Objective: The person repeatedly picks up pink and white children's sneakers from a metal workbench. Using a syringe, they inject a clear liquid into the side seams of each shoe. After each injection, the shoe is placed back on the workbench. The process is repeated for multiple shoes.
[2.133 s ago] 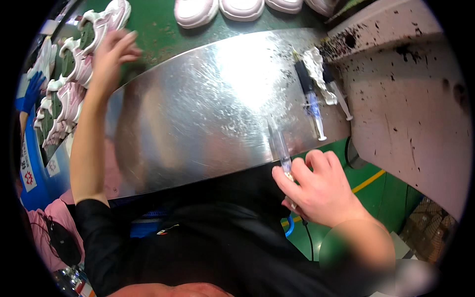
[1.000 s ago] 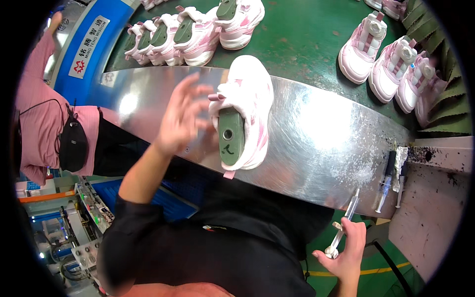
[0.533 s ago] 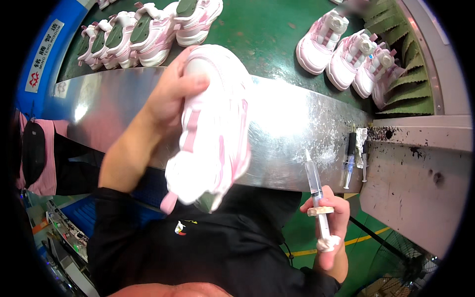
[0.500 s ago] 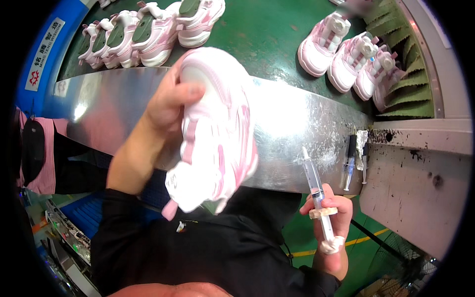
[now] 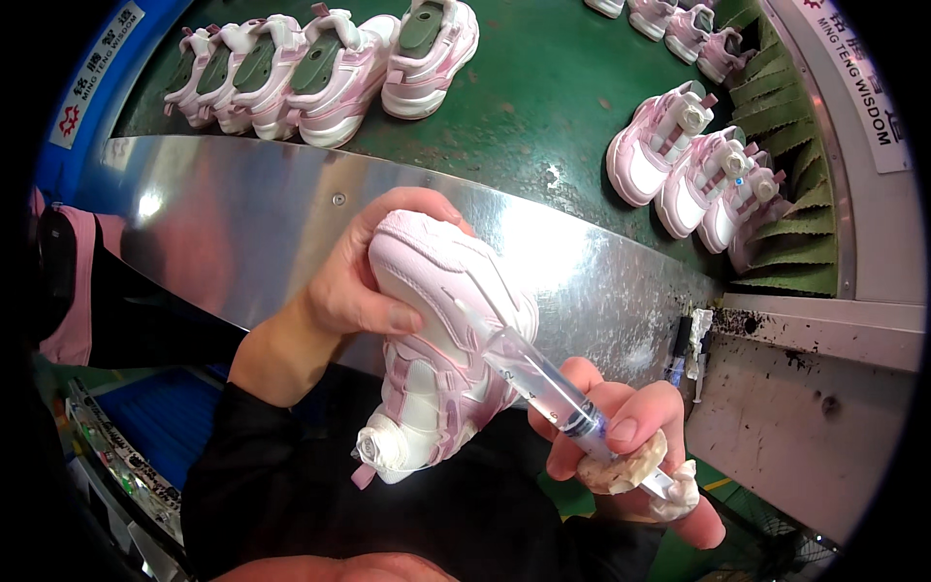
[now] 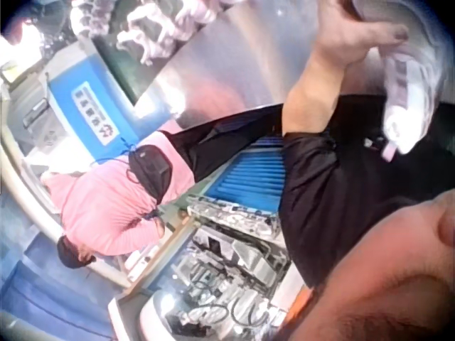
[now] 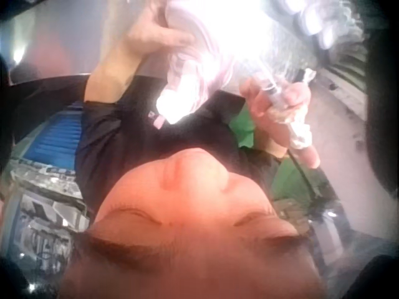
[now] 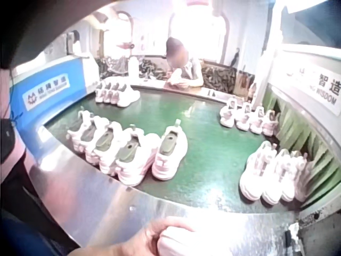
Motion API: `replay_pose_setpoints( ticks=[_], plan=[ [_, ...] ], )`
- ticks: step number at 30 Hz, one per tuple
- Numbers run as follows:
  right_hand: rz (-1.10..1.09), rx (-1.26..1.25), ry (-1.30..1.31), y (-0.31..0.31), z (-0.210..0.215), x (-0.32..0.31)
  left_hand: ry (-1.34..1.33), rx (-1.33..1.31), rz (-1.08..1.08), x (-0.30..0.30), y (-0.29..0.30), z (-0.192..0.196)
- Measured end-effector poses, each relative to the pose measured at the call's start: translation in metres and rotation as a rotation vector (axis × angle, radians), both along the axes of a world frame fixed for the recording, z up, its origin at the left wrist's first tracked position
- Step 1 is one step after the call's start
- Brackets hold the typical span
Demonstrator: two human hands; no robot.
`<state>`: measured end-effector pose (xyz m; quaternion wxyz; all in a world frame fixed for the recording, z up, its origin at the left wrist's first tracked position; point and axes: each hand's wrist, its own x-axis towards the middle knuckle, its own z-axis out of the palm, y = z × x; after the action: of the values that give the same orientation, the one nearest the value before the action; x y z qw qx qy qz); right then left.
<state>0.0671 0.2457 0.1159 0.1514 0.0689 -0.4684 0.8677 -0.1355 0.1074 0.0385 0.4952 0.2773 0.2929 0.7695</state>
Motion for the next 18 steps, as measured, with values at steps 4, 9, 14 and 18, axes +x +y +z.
replay_pose_setpoints(
  ticks=[4,9,14,18],
  plan=[
    [0.01,-0.02,-0.05,-0.0012,0.0004,-0.0037,0.035,0.015,0.005,0.0014,-0.0016,0.0032],
    [-0.002,-0.014,-0.071,-0.0005,-0.0008,-0.0023,0.023,-0.015,-0.002,0.0028,-0.0025,0.0063],
    [-0.013,0.008,-0.061,0.0031,-0.0015,0.0004,0.048,-0.035,0.033,0.0017,-0.0022,0.0067],
    [-0.031,0.025,-0.038,0.0034,-0.0057,0.0007,0.016,-0.064,0.036,0.0004,-0.002,0.0074]
  ],
)
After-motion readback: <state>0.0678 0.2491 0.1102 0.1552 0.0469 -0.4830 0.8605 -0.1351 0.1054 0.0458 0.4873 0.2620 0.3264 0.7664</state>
